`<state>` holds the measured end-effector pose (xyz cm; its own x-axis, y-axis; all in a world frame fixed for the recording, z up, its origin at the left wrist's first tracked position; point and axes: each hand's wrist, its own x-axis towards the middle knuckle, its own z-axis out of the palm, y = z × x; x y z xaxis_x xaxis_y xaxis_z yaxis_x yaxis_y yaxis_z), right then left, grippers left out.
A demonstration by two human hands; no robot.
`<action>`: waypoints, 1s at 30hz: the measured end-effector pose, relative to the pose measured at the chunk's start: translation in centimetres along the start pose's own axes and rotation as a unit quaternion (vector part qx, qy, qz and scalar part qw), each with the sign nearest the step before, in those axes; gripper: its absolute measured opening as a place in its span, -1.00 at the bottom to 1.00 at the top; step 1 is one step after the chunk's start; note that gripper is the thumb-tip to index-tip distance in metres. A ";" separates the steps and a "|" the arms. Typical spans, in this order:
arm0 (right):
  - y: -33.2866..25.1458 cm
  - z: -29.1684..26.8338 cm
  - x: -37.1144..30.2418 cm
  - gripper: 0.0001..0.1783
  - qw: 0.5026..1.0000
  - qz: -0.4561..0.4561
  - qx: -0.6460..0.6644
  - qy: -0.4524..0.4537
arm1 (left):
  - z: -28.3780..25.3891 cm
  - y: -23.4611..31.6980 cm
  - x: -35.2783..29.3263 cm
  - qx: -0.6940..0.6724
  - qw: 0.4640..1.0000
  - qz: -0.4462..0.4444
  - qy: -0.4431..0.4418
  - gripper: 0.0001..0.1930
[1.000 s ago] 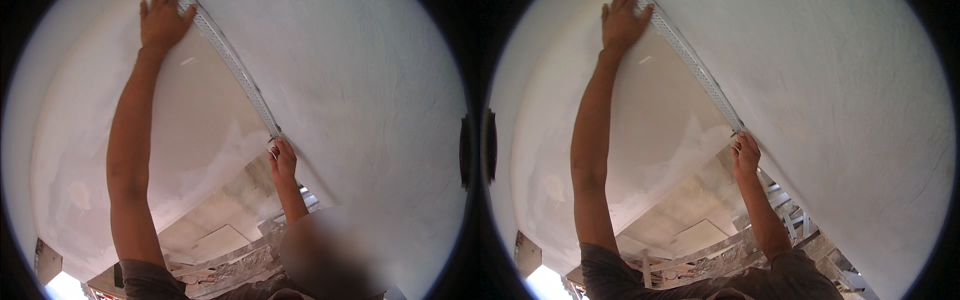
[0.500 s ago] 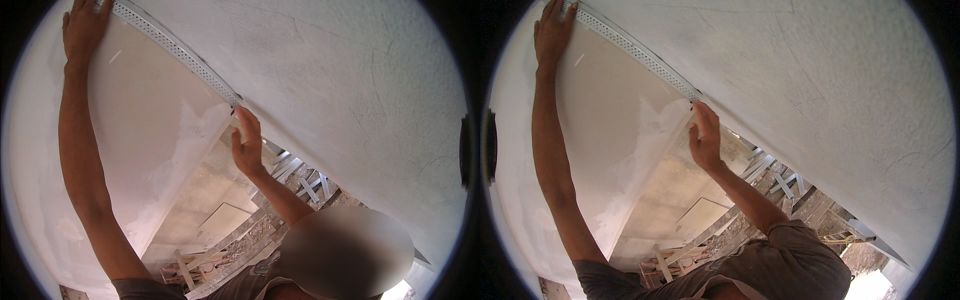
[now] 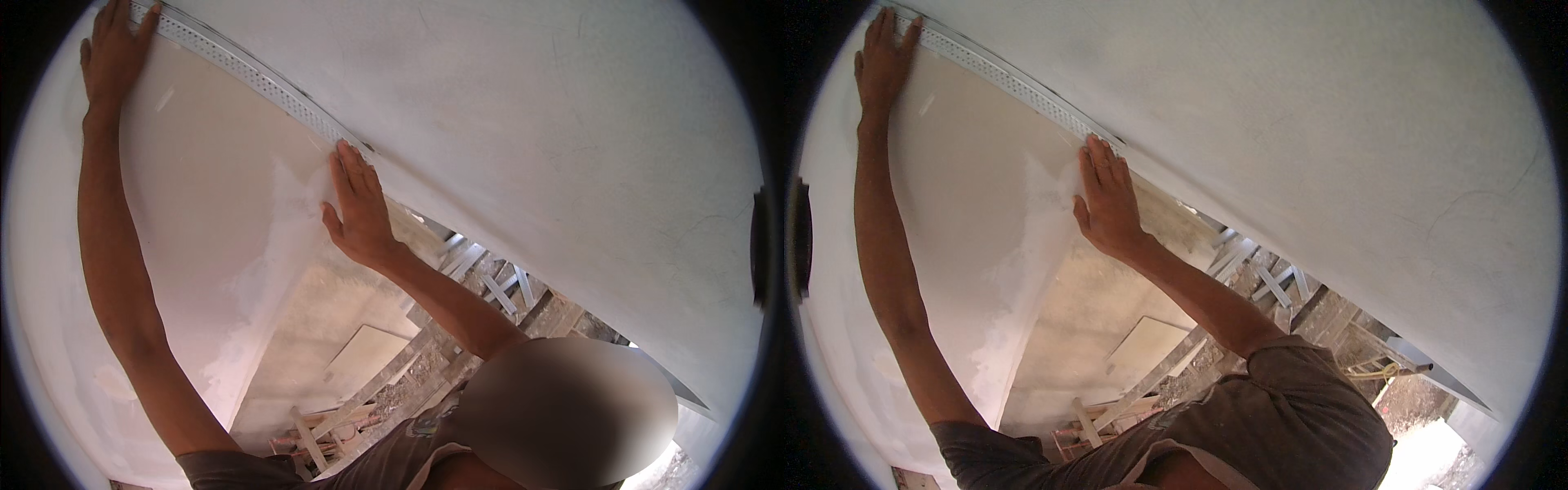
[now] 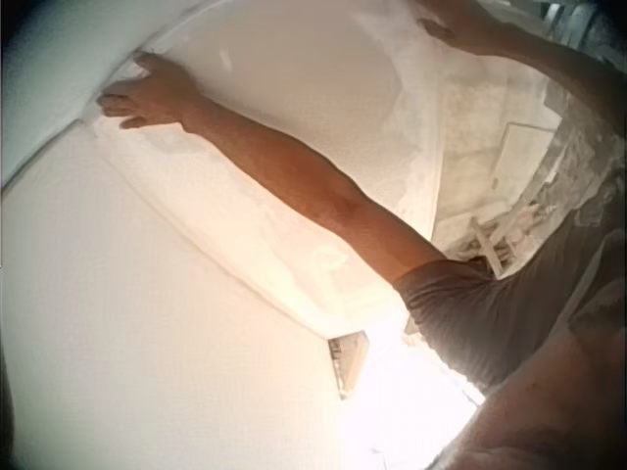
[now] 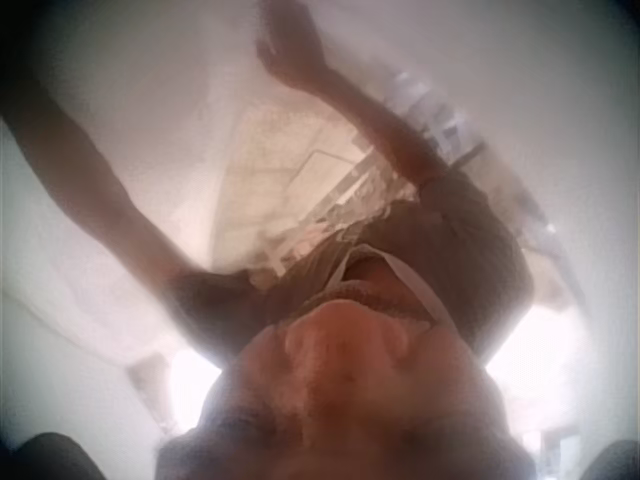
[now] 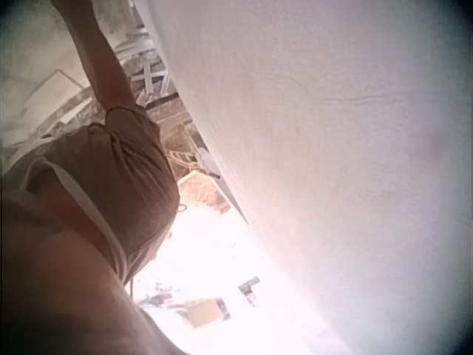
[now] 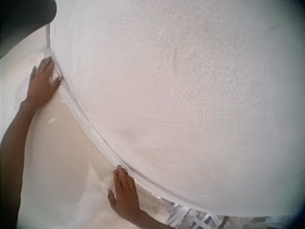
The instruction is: The person measures and cuts a metal corner bead using snips, then fits the corner bead onto a wall edge on a construction site.
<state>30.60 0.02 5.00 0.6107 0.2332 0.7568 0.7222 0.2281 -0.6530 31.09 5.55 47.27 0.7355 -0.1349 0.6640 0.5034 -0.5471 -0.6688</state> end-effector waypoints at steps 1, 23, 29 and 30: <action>-0.3 0.3 0.8 -0.17 1.000 -0.014 0.006 0.005 | -0.6 -0.5 0.6 0.015 1.000 -0.007 -0.020 0.00; 0.5 -2.3 1.7 -0.28 0.998 -0.064 0.005 0.003 | -5.0 -2.4 3.5 0.145 0.988 -0.043 -0.042 0.27; 0.3 -2.5 1.8 -0.29 0.998 -0.062 -0.021 -0.013 | -4.6 -2.9 3.4 0.135 0.990 -0.030 -0.037 0.26; 0.3 -2.6 1.9 -0.29 0.997 -0.065 -0.027 -0.013 | -4.7 -2.8 3.4 0.133 0.990 -0.028 -0.033 0.26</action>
<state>32.76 -1.94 6.31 0.5030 0.2305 0.8330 0.8109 0.2075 -0.5471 30.06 2.75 52.92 0.7262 -0.0515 0.6856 0.6397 -0.3148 -0.7012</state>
